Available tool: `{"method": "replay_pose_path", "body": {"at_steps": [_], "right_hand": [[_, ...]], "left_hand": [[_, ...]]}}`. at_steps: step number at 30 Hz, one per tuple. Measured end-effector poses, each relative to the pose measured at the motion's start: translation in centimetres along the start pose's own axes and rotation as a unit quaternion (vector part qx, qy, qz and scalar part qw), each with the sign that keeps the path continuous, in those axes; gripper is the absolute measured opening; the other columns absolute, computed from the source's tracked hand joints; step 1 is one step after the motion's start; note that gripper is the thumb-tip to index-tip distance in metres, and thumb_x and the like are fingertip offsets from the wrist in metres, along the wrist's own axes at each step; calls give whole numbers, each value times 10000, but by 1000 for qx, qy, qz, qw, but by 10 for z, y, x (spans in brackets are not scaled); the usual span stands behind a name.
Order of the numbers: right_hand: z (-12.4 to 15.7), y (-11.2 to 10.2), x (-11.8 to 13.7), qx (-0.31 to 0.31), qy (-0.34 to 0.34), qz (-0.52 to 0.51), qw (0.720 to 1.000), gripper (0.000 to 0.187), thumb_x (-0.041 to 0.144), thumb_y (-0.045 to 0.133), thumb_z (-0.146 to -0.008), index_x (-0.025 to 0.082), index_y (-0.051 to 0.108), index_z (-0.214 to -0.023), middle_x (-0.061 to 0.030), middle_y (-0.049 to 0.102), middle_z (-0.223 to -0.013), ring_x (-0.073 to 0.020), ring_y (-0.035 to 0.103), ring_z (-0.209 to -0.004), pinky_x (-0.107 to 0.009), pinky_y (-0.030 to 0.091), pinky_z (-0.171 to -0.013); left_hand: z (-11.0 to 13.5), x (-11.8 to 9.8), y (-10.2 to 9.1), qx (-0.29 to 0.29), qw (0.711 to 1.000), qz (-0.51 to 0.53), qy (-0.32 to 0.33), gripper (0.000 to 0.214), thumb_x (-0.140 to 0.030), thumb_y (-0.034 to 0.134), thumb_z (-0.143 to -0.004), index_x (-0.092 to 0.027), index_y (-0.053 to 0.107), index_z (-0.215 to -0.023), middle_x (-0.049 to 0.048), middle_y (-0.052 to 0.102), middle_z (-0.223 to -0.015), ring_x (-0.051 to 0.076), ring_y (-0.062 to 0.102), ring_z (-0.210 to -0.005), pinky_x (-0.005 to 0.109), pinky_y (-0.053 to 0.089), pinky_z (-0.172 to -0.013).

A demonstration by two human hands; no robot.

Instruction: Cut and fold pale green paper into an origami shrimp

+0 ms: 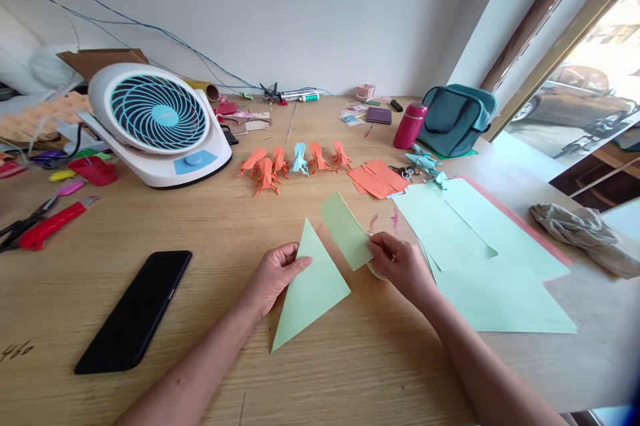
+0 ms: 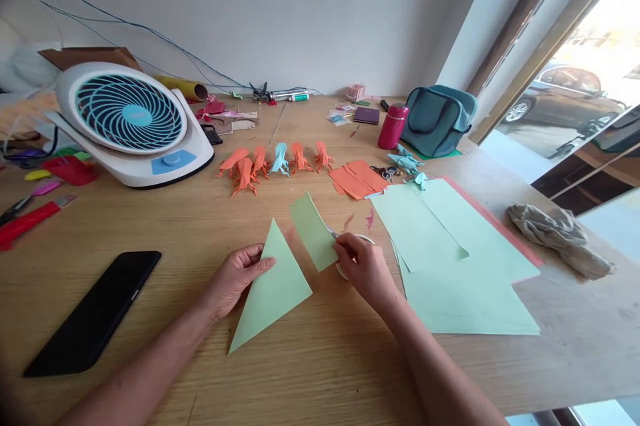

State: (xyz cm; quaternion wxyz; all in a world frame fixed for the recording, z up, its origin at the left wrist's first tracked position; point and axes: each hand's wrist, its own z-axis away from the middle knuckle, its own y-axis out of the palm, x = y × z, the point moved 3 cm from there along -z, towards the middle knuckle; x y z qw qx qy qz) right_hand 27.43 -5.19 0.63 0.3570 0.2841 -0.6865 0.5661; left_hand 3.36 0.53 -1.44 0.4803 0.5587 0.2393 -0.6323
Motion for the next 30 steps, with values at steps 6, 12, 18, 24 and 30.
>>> {"method": "replay_pose_path", "body": {"at_steps": [6, 12, 18, 24, 30], "right_hand": [[-17, -14, -16, -27, 28, 20, 999, 345, 482, 484, -923, 199, 639, -801, 4, 609, -644, -152, 555, -600, -262, 430, -584], [-71, -50, -36, -51, 48, 81, 994, 345, 441, 497, -899, 168, 703, -854, -33, 691, -678, -164, 587, -603, -291, 458, -612], [-153, -77, -68, -65, 119, 146, 980, 265, 393, 574, -970, 151, 666, -1025, -48, 694, -971, -152, 653, -797, -321, 556, -726], [-192, -84, -79, -94, 139, 226, 959, 327, 361, 610, -959, 167, 611, -1222, -86, 624, -1241, -222, 641, -1038, -418, 561, -871], [-157, -75, -64, -160, 62, 280, 945, 283, 346, 562, -913, 150, 719, -1042, -154, 674, -1134, -265, 636, -972, -411, 499, -859]], "left_hand": [[-1, -3, -4, -29, 999, 36, 12, 344, -417, 848, -689, -153, 684, -835, 17, 709, -776, 136, 600, -679, 231, 468, -648], [-2, 0, -2, -8, 999, 47, 3, 359, -438, 828, -710, -150, 674, -859, 7, 680, -763, 121, 561, -646, 225, 440, -627], [-4, 2, -3, -2, 999, 48, 11, 374, -466, 819, -705, -152, 640, -806, -1, 632, -730, 120, 523, -634, 221, 405, -606], [-3, -1, -1, -9, 997, 77, 12, 385, -471, 833, -666, -159, 629, -765, -22, 571, -684, 108, 476, -609, 212, 377, -584], [-6, 5, 2, -12, 995, 97, 23, 388, -486, 808, -702, -164, 595, -743, -31, 530, -663, 97, 433, -601, 208, 356, -567]]}}
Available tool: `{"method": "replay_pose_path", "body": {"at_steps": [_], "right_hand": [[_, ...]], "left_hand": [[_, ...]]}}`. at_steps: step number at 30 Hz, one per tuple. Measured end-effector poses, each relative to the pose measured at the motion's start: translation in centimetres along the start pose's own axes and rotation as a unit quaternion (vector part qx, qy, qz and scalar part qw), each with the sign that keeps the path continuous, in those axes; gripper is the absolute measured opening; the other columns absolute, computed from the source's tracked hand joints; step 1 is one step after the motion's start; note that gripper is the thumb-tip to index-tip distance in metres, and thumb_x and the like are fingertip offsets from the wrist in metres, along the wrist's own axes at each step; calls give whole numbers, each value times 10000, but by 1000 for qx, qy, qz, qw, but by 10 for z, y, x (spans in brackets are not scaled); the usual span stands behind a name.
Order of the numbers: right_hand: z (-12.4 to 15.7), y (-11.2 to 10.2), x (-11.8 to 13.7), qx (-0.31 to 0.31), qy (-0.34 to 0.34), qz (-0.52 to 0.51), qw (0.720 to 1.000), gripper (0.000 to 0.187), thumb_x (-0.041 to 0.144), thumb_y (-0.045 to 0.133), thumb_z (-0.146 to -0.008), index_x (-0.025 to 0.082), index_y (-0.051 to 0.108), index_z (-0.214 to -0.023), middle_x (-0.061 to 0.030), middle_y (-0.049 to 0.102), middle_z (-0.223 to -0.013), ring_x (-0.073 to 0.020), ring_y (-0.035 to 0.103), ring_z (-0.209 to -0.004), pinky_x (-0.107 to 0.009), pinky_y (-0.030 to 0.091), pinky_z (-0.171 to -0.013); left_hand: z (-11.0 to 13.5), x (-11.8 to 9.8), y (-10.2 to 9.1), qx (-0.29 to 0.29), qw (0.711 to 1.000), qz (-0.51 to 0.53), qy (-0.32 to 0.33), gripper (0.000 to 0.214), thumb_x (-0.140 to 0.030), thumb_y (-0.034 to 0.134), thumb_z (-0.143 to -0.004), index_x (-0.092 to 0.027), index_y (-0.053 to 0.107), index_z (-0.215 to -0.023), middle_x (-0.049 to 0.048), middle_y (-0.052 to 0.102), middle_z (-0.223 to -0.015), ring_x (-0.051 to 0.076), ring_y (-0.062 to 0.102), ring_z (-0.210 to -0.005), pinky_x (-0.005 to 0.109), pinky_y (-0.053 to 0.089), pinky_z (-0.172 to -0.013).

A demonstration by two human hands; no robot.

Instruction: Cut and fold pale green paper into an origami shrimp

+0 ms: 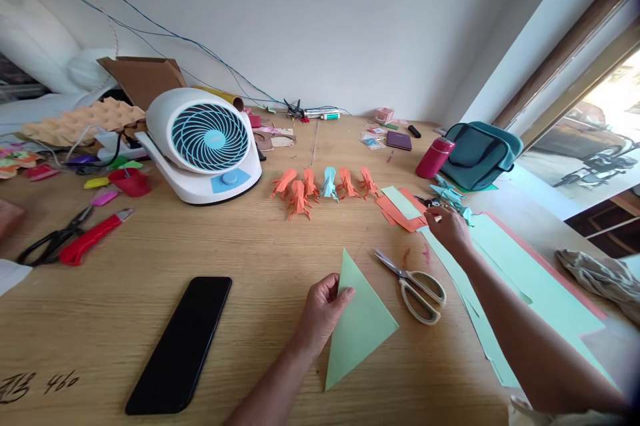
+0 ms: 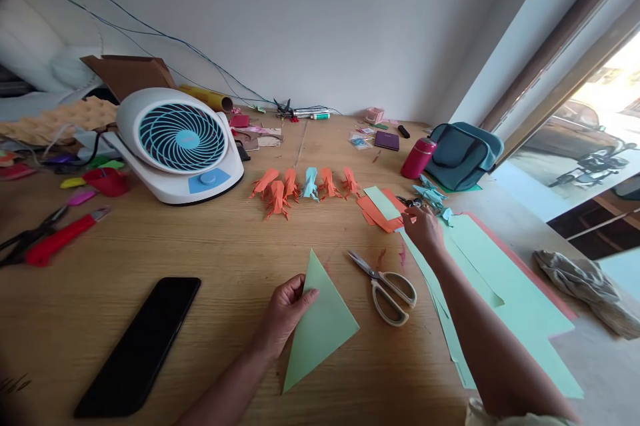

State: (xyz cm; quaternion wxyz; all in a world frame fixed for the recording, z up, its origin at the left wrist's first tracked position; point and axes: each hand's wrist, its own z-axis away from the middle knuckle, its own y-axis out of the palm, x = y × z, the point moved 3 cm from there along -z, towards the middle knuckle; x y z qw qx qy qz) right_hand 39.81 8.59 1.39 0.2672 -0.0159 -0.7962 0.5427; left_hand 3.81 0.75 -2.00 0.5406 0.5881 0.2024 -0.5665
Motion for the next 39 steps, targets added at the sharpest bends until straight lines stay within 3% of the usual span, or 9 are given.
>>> {"method": "replay_pose_path", "body": {"at_steps": [4, 9, 11, 13, 15, 21, 24, 32, 39], "right_hand": [[51, -11, 15, -16, -38, -27, 999, 320, 362, 510, -884, 168, 724, -1022, -133, 689, -1065, -208, 635, -734, -389, 497, -765], [127, -29, 55, 4, -59, -106, 993, 359, 455, 480, -934, 198, 696, -1062, -104, 715, -1000, -214, 660, -793, -356, 522, -757], [158, -31, 79, 67, -71, -150, 984, 376, 501, 490, -948, 229, 677, -1126, -79, 738, -1003, -207, 691, -830, -328, 549, -754], [184, -28, 101, 185, -62, -252, 948, 432, 526, 503, -952, 226, 613, -1244, -99, 728, -1097, -237, 691, -971, -358, 557, -833], [202, -24, 116, 229, -39, -302, 925, 470, 551, 532, -938, 224, 588, -1272, -107, 718, -1110, -248, 671, -1020, -377, 548, -873], [217, -2, 126, 271, 13, -408, 872, 391, 564, 647, -862, 192, 636, -980, -28, 653, -757, -188, 654, -697, -330, 531, -678], [220, 6, 130, 259, 23, -422, 868, 381, 572, 669, -836, 197, 598, -818, -12, 626, -697, -171, 629, -641, -308, 508, -627], [241, 28, 139, 246, 45, -468, 847, 419, 610, 650, -825, 203, 669, -920, -48, 688, -815, -222, 633, -773, -328, 529, -680], [249, 25, 127, 166, 79, -476, 860, 448, 611, 575, -890, 194, 536, -729, 4, 554, -666, -122, 449, -584, -237, 364, -516]], "left_hand": [[-1, 2, 0, 0, 1000, 26, 13, 372, -462, 810, -708, -167, 586, -733, -35, 516, -640, 97, 425, -592, 209, 347, -559], [-1, -3, -3, -15, 998, 46, 26, 352, -430, 816, -706, -160, 595, -753, -18, 577, -693, 104, 475, -625, 213, 392, -606], [-1, -4, -4, -24, 998, 55, 34, 338, -415, 816, -708, -162, 598, -766, -7, 611, -726, 110, 506, -649, 217, 415, -638], [-1, -3, -4, -33, 996, 67, 42, 336, -415, 814, -705, -166, 603, -784, -3, 632, -746, 115, 531, -663, 220, 430, -659], [-2, -2, -4, -43, 994, 82, 51, 338, -424, 809, -702, -169, 611, -800, 0, 647, -761, 117, 548, -669, 224, 441, -671], [-4, 0, -7, -62, 988, 125, 69, 309, -408, 795, -707, -176, 619, -812, -7, 649, -735, 114, 562, -642, 220, 438, -633], [-5, -1, -7, -59, 986, 145, 63, 311, -403, 799, -695, -176, 625, -817, -2, 660, -729, 125, 580, -637, 232, 446, -626], [-7, -4, -11, -49, 981, 181, 43, 341, -408, 826, -662, -175, 632, -817, 11, 690, -764, 145, 632, -693, 252, 473, -674], [-12, -6, -23, -85, 975, 202, 42, 376, -408, 859, -621, -184, 592, -761, -27, 638, -747, 93, 593, -670, 209, 460, -642]]}}
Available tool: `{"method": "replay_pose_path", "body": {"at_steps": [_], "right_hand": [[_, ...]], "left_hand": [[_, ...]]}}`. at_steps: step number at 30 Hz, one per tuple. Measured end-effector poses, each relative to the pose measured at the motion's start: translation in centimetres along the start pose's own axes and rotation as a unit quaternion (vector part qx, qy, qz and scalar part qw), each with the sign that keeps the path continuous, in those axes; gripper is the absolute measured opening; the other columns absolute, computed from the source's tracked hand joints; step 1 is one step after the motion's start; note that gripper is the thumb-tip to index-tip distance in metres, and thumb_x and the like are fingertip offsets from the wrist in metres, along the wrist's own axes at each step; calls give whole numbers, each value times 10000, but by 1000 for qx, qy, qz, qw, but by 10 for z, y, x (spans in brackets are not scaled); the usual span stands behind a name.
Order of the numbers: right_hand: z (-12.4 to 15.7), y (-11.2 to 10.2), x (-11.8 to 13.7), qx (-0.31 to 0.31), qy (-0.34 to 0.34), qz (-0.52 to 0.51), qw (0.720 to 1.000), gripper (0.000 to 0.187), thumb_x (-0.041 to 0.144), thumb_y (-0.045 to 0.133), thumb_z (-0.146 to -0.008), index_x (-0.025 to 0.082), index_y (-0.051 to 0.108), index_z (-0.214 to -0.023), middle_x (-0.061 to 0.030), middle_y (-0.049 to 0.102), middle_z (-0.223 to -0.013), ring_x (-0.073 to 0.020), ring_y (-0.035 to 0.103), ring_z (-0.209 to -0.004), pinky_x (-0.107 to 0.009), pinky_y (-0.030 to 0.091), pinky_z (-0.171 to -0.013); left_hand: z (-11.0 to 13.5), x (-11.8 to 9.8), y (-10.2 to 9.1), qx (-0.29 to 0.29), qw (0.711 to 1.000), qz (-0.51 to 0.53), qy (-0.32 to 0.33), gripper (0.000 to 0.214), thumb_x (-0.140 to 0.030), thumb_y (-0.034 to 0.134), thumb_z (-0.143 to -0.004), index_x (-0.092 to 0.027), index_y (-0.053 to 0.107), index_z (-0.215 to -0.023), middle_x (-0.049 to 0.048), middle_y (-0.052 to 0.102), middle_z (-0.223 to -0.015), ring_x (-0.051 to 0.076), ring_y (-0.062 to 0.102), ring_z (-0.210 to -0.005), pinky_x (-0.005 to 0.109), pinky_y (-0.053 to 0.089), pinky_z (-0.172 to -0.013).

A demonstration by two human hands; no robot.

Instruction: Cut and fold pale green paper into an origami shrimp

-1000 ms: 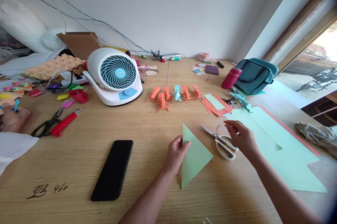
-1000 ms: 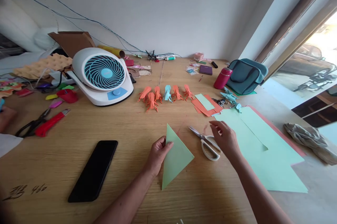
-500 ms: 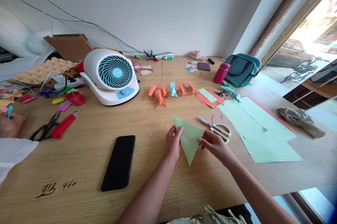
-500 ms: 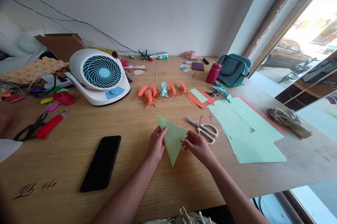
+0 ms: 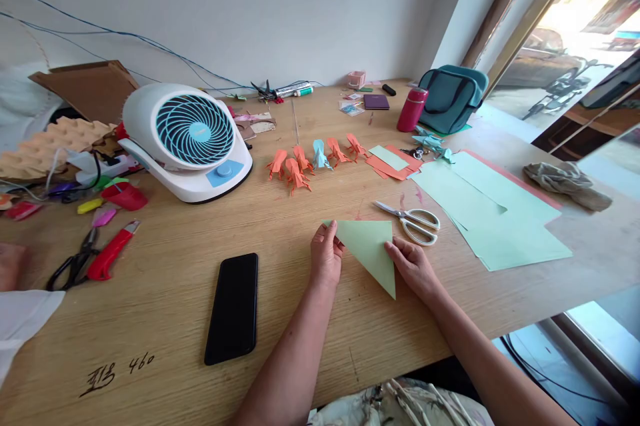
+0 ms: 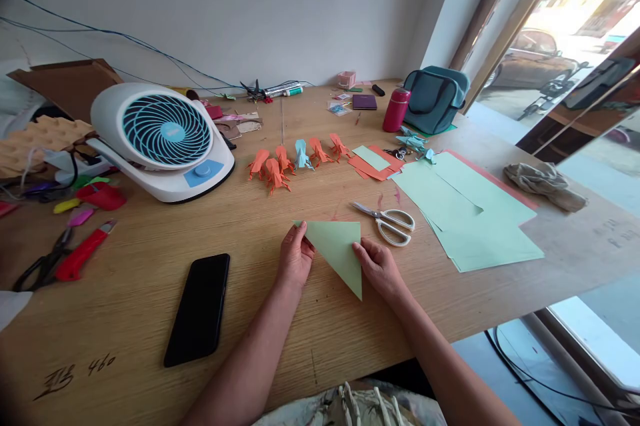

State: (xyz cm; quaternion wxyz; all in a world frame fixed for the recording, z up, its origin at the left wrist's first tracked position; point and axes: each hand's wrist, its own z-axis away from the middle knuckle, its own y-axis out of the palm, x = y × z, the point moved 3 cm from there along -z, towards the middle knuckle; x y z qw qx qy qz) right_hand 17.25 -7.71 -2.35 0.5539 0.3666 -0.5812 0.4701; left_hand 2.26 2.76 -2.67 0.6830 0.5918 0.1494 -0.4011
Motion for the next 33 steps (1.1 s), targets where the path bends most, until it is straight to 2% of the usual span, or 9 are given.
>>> {"method": "replay_pose_path", "body": {"at_steps": [2, 4, 8, 11, 13, 16, 22, 28, 33], "right_hand": [[1, -3, 0, -35, -5, -4, 999, 463, 608, 550, -908, 206, 460, -696, 31, 477, -614, -100, 368, -533, -228, 291, -472], [1, -4, 1, -48, -12, -5, 999, 464, 606, 539, -914, 211, 438, -694, 39, 450, -606, -98, 350, -525, -229, 277, -468], [0, -1, 5, 0, -28, 10, 1000, 392, 594, 610, -869, 202, 595, -862, -18, 618, -775, -162, 539, -681, -259, 427, -590], [-2, 0, 5, 30, -35, 34, 998, 420, 555, 693, -814, 200, 653, -1036, -49, 686, -943, -208, 600, -826, -286, 476, -697], [-2, 0, 2, 37, -34, 55, 997, 398, 530, 718, -800, 189, 677, -1001, -42, 689, -903, -197, 591, -792, -279, 464, -683], [-2, -2, -4, 34, -24, 83, 996, 351, 518, 688, -833, 167, 681, -827, -19, 642, -734, -157, 534, -662, -262, 405, -602], [-1, -5, -11, 2, -20, 97, 995, 424, 560, 607, -878, 175, 607, -700, 2, 568, -635, -130, 466, -588, -260, 354, -558], [0, -4, -5, -10, -25, 78, 997, 418, 565, 584, -898, 175, 690, -791, -12, 589, -660, -140, 490, -597, -264, 376, -557], [-1, -3, -6, -6, -35, 59, 998, 413, 564, 562, -915, 186, 729, -924, -59, 700, -859, -172, 581, -706, -289, 467, -668]], "left_hand": [[0, -1, -1, -10, 1000, -1, 8, 382, -383, 870, -613, -178, 562, -704, -46, 589, -684, 68, 546, -610, 184, 421, -583], [0, -4, -1, -18, 1000, -1, 17, 387, -361, 880, -608, -172, 546, -668, -54, 559, -655, 54, 514, -582, 173, 386, -543], [0, -8, -1, -29, 999, 13, 26, 396, -348, 905, -576, -164, 564, -662, -48, 581, -671, 47, 516, -578, 173, 375, -528], [-2, -9, -2, -36, 999, 34, 20, 420, -365, 927, -535, -160, 602, -705, -34, 623, -705, 55, 550, -600, 174, 396, -537], [-3, -8, -4, -42, 998, 51, 16, 443, -371, 939, -511, -162, 608, -718, -37, 633, -707, 52, 555, -594, 174, 408, -540], [-5, -8, -6, -47, 996, 72, 10, 450, -364, 945, -501, -165, 605, -716, -44, 636, -693, 48, 552, -572, 179, 421, -540], [-7, -12, -9, -45, 994, 95, -1, 387, -345, 919, -575, -165, 679, -819, -27, 664, -701, 62, 584, -583, 190, 443, -562], [-9, -16, -13, -36, 994, 99, -16, 312, -368, 869, -664, -182, 700, -848, -25, 687, -737, 65, 609, -616, 192, 474, -609], [-9, -15, -11, -3, 997, 68, -23, 366, -463, 864, -658, -199, 703, -854, -18, 713, -816, 74, 642, -704, 204, 510, -705]]}}
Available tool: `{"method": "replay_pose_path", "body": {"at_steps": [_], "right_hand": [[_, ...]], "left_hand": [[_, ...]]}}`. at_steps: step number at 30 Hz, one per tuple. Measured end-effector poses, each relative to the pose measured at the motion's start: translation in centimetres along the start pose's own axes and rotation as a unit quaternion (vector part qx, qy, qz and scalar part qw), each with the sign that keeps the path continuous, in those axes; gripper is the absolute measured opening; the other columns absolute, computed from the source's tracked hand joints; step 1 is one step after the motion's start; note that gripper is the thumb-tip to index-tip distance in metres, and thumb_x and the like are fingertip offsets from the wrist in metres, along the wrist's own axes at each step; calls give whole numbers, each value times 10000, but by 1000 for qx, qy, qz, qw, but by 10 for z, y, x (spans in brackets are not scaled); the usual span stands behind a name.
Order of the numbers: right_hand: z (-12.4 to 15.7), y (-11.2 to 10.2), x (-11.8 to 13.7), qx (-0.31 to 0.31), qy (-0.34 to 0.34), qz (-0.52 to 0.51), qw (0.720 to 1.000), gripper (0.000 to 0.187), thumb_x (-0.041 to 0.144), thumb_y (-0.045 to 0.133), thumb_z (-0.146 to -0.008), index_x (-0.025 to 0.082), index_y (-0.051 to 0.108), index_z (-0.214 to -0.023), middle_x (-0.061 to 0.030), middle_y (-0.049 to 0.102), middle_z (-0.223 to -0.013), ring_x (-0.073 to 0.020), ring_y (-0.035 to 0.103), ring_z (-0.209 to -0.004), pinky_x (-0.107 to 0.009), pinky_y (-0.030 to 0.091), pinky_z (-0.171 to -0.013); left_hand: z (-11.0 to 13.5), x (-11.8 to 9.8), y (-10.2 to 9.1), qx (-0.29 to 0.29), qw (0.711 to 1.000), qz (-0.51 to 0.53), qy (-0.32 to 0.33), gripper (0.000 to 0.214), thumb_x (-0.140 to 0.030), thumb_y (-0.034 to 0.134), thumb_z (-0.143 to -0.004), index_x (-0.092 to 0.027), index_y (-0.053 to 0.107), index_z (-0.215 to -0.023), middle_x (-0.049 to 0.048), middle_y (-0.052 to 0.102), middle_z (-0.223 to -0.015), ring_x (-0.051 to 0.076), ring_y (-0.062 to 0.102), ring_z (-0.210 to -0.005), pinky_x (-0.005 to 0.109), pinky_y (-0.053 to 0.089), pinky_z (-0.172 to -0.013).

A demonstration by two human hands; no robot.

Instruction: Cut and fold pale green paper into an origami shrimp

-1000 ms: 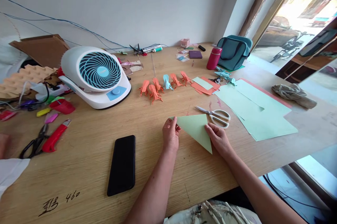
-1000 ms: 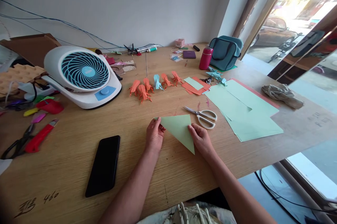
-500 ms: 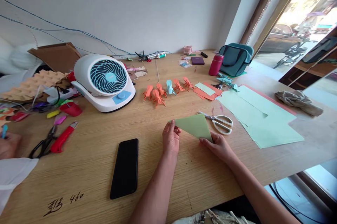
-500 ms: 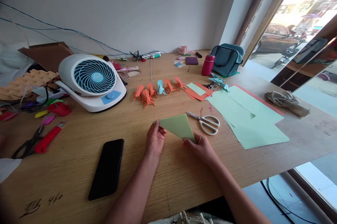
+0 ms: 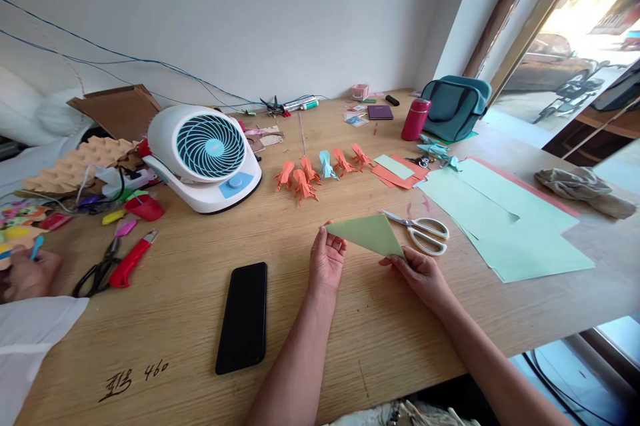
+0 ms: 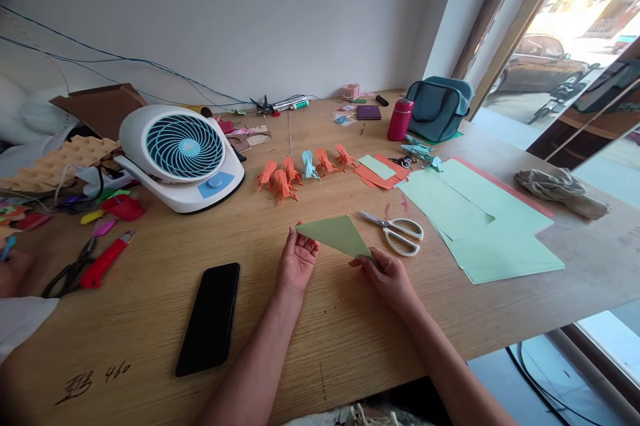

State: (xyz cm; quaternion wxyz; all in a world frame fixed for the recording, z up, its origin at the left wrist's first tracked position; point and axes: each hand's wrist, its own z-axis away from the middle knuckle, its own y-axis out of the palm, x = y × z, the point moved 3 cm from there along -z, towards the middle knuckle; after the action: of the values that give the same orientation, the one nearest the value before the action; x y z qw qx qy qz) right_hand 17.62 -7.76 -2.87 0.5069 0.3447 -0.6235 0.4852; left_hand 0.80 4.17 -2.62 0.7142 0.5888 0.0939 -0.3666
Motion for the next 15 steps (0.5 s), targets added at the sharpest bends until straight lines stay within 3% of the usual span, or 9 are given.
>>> {"method": "replay_pose_path", "body": {"at_steps": [3, 7, 10, 15], "right_hand": [[-1, 1, -2, 3, -2, -5, 1000, 391, 545, 568, -919, 193, 731, -958, -68, 722, -898, -182, 599, -727, -299, 479, -687], [-1, 2, -1, 9, -9, -17, 1000, 373, 535, 591, -906, 195, 729, -972, -73, 743, -952, -185, 614, -738, -305, 491, -698], [0, 3, 2, 18, -9, -21, 1000, 369, 532, 626, -880, 188, 733, -955, -75, 749, -931, -186, 621, -730, -307, 498, -701], [1, 3, 3, 20, 5, -16, 1000, 405, 564, 624, -874, 174, 735, -859, -53, 715, -758, -175, 623, -658, -278, 483, -626]], "left_hand": [[6, 9, 6, 43, 997, -59, -22, 378, -406, 918, -585, -194, 710, -820, -3, 728, -848, 99, 657, -740, 227, 518, -719], [17, 26, 15, 108, 980, -164, -40, 278, -257, 937, -557, -148, 735, -713, 36, 724, -717, 144, 661, -715, 245, 508, -701], [21, 31, 20, 145, 965, -215, -32, 270, -252, 932, -553, -147, 771, -743, 62, 747, -746, 189, 674, -763, 293, 520, -769], [17, 24, 16, 127, 959, -254, -9, 225, -287, 918, -570, -152, 742, -615, 39, 705, -613, 154, 615, -623, 260, 480, -652]]}}
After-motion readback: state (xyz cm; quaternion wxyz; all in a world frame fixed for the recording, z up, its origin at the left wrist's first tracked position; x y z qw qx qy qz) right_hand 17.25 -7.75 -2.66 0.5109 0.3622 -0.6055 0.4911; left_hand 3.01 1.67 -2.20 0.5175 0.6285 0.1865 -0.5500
